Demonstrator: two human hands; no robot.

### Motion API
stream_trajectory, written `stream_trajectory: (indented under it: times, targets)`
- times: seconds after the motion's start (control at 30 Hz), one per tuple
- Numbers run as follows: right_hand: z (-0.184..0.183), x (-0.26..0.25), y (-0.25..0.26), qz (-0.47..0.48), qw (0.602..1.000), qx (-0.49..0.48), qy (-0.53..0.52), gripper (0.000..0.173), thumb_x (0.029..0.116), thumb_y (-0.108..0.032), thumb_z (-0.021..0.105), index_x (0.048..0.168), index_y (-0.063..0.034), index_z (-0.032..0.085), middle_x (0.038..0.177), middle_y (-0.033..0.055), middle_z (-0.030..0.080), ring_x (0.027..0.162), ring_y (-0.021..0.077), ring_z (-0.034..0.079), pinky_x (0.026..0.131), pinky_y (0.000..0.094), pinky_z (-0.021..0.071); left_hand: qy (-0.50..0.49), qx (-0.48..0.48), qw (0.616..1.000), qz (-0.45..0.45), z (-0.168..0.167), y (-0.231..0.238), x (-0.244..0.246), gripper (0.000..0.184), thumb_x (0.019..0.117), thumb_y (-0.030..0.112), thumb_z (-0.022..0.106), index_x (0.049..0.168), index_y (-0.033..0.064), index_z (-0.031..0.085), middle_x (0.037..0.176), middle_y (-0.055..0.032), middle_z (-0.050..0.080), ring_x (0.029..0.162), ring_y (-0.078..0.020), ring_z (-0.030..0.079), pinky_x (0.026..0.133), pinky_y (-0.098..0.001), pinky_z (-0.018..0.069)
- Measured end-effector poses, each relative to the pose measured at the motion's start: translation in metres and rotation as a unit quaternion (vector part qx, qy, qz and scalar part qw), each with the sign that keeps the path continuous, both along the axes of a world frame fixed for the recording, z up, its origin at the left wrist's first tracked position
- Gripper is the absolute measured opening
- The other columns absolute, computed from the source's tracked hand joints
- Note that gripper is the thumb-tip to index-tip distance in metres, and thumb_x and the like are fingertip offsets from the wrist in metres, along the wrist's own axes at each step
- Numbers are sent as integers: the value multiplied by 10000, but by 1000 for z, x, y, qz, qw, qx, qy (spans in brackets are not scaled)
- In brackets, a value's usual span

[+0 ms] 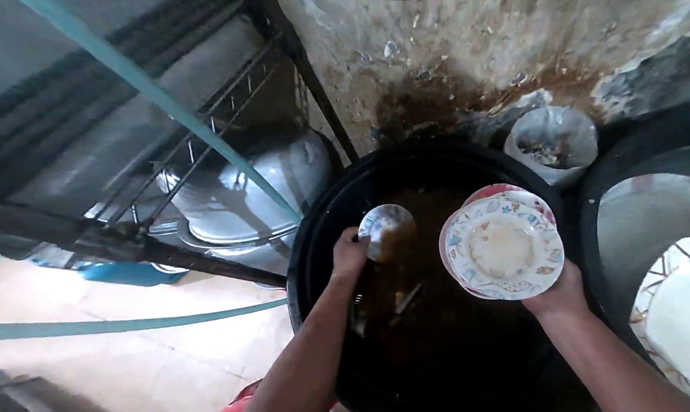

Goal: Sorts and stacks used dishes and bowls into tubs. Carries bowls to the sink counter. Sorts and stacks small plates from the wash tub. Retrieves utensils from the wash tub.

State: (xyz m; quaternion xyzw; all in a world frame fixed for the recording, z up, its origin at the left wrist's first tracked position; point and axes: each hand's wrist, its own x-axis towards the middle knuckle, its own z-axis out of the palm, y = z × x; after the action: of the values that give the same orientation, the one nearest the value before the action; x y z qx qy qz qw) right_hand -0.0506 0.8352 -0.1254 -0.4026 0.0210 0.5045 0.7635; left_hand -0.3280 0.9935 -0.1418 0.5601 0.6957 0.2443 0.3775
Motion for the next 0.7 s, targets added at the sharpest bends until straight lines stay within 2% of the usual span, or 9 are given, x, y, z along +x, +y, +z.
stream_trajectory:
  times: [0.1,0.17,0.2,0.27,0.33,0.4,0.5,0.6,0.7]
  targets:
    - [1,0,1,-7,1000,-9,-3,394,1116,-389,268,1337,-208,539,1175,5,680,1089,145,666,908,416,583,34,156,984,-78,37,-14,13,265,1029,175,609,1234,24,682,1221,-178,670,1153,-275,640,1026,-498,501]
    - [1,-1,0,-5,1000,-16,-22,369,1117,-341,282,1360,-207,525,1186,5,675,1094,143,665,917,414,581,30,262,960,-95,69,-21,18,289,1042,184,585,1266,24,672,1227,-160,674,1155,-219,644,1029,-424,511]
    - [0,-1,0,-2,999,-22,-37,370,1119,-349,284,1355,-207,531,1179,2,677,1087,137,665,914,410,582,-1,282,956,-86,85,-24,23,289,1040,188,583,1277,44,666,1206,-118,675,1119,-156,647,995,-361,528]
    - [0,-1,-1,4,998,-27,-61,376,1120,-359,277,1343,-207,539,1158,-10,684,1070,120,671,902,390,591,-82,253,961,-73,113,-31,42,274,1021,168,610,1273,76,665,1147,-41,697,1032,-73,672,919,-292,573]
    - [2,-2,1,-6,998,-40,-48,371,1119,-367,292,1337,-199,540,1152,1,683,1062,136,672,891,398,588,-147,149,974,-89,127,-40,66,297,1004,127,631,1294,70,657,1141,-54,710,1010,-103,693,899,-330,596]
    - [3,-2,1,-4,999,-37,-38,369,1117,-364,303,1358,-210,535,1172,-3,680,1079,135,668,905,403,584,-165,57,973,-149,121,-45,84,304,1015,144,618,1307,65,660,1180,-82,704,1045,-138,685,925,-374,580]
    - [0,0,-1,12,1000,-7,-19,394,1119,-370,267,1350,-210,542,1183,-5,684,1095,133,670,919,396,585,-107,-11,965,-240,106,-38,91,436,1096,349,475,1404,66,600,1386,-128,617,1278,-203,591,1097,-453,472]
    - [1,1,-3,15,1000,7,22,448,1111,-434,244,1302,-200,575,1153,10,702,1072,150,685,900,412,596,-2,-25,979,-201,78,-5,72,575,1106,483,358,1429,59,572,1469,-179,551,1392,-309,498,1154,-554,392]
    - [1,0,-2,13,1000,10,20,433,1112,-419,240,1328,-216,556,1176,4,691,1091,143,676,912,412,590,174,7,967,-188,14,33,17,563,1127,409,329,1405,-10,580,1449,-267,546,1400,-427,472,1170,-609,340]
